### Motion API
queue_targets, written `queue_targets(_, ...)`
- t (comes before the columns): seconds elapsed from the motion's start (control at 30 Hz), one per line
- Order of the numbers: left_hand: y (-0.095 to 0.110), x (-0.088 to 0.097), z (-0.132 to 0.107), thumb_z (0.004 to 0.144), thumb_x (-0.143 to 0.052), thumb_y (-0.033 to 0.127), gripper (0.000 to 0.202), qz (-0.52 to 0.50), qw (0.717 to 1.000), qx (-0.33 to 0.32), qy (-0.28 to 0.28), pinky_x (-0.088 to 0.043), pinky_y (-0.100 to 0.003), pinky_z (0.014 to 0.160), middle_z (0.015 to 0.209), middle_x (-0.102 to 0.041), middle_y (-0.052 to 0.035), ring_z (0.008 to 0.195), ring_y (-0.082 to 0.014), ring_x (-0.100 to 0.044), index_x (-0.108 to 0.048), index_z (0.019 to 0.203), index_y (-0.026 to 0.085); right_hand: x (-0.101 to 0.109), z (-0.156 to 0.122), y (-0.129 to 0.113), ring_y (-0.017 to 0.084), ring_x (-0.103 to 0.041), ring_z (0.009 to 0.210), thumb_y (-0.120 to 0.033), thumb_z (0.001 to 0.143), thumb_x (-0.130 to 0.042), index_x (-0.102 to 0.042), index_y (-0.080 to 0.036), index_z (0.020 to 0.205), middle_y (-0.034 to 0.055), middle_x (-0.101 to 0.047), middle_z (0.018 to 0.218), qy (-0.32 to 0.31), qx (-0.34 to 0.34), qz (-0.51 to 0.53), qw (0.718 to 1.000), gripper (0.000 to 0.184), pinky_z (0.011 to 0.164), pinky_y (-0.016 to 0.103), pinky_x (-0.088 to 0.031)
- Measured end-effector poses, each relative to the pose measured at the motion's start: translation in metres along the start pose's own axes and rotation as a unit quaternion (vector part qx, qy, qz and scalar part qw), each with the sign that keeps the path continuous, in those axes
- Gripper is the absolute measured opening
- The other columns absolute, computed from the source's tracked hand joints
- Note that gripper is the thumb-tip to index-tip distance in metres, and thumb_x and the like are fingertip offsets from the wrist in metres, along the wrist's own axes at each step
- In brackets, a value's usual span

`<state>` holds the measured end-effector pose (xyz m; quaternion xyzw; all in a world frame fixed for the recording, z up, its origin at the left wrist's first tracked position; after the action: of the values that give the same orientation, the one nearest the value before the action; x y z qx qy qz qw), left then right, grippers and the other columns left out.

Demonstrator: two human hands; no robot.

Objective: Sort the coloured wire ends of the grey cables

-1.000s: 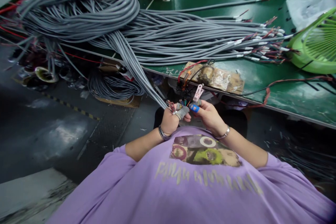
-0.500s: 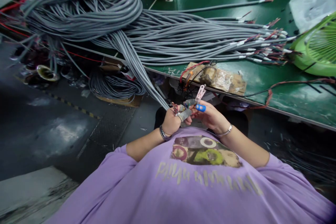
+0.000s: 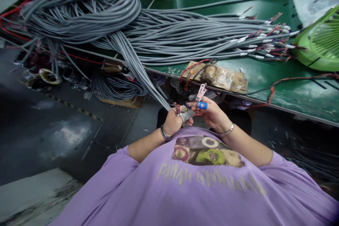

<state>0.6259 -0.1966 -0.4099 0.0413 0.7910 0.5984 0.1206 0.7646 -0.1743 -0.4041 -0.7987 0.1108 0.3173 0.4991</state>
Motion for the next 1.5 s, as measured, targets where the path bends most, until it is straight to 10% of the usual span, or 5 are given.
queue_targets(0.6, -0.002, 0.0, -0.002, 0.075, -0.073, 0.049, 0.039, -0.015, 0.999, 0.0, 0.047, -0.053, -0.026, 0.05, 0.056, -0.067, -0.0036, 0.047, -0.0134, -0.062, -0.065, 0.061, 0.014, 0.006, -0.001, 0.007, 0.01, -0.063, 0.055, -0.024, 0.053, -0.092, -0.066, -0.018, 0.084, -0.0026, -0.07, 0.065, 0.126, 0.06, -0.057, 0.989, 0.04, 0.056, 0.022, -0.051)
queue_targets(1.0, 0.013, -0.007, -0.002, 0.073, -0.074, 0.052, 0.04, -0.058, 0.998, -0.009, -0.006, -0.05, -0.026, 0.048, 0.057, -0.068, -0.0046, 0.045, -0.0135, -0.061, -0.065, 0.063, 0.015, 0.026, 0.016, 0.0, 0.013, -0.061, 0.062, -0.062, 0.074, -0.07, -0.066, -0.018, 0.081, 0.0051, -0.071, 0.079, 0.031, -0.034, 0.037, 0.998, 0.045, 0.058, 0.027, -0.054)
queue_targets(1.3, 0.014, -0.015, 0.014, 0.072, -0.075, 0.048, 0.037, -0.062, 0.998, 0.011, 0.0, -0.047, -0.022, 0.045, 0.056, -0.068, -0.0038, 0.043, -0.0112, -0.058, -0.063, 0.063, 0.014, 0.021, 0.025, -0.009, 0.011, -0.05, 0.055, -0.074, 0.074, -0.064, -0.062, -0.019, 0.065, -0.0015, -0.054, 0.057, 0.146, 0.168, -0.117, 0.968, 0.056, 0.057, 0.026, -0.042)
queue_targets(1.5, 0.014, -0.015, 0.013, 0.073, -0.074, 0.05, 0.04, -0.054, 0.998, 0.01, 0.0, -0.049, -0.024, 0.046, 0.056, -0.068, -0.0046, 0.044, -0.0124, -0.06, -0.063, 0.061, 0.014, 0.01, 0.035, -0.003, 0.013, -0.052, 0.051, -0.082, 0.062, -0.066, -0.063, -0.018, 0.073, 0.0018, -0.063, 0.063, 0.075, 0.013, 0.044, 0.996, 0.065, 0.051, 0.028, -0.046)
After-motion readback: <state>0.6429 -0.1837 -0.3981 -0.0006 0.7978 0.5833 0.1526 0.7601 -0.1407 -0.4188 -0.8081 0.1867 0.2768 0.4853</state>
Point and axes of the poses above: each hand's wrist, its own z-axis towards the middle knuckle, its own x-axis out of the back of the hand, y = z × x, the point moved 4 cm from there along z, towards the middle knuckle
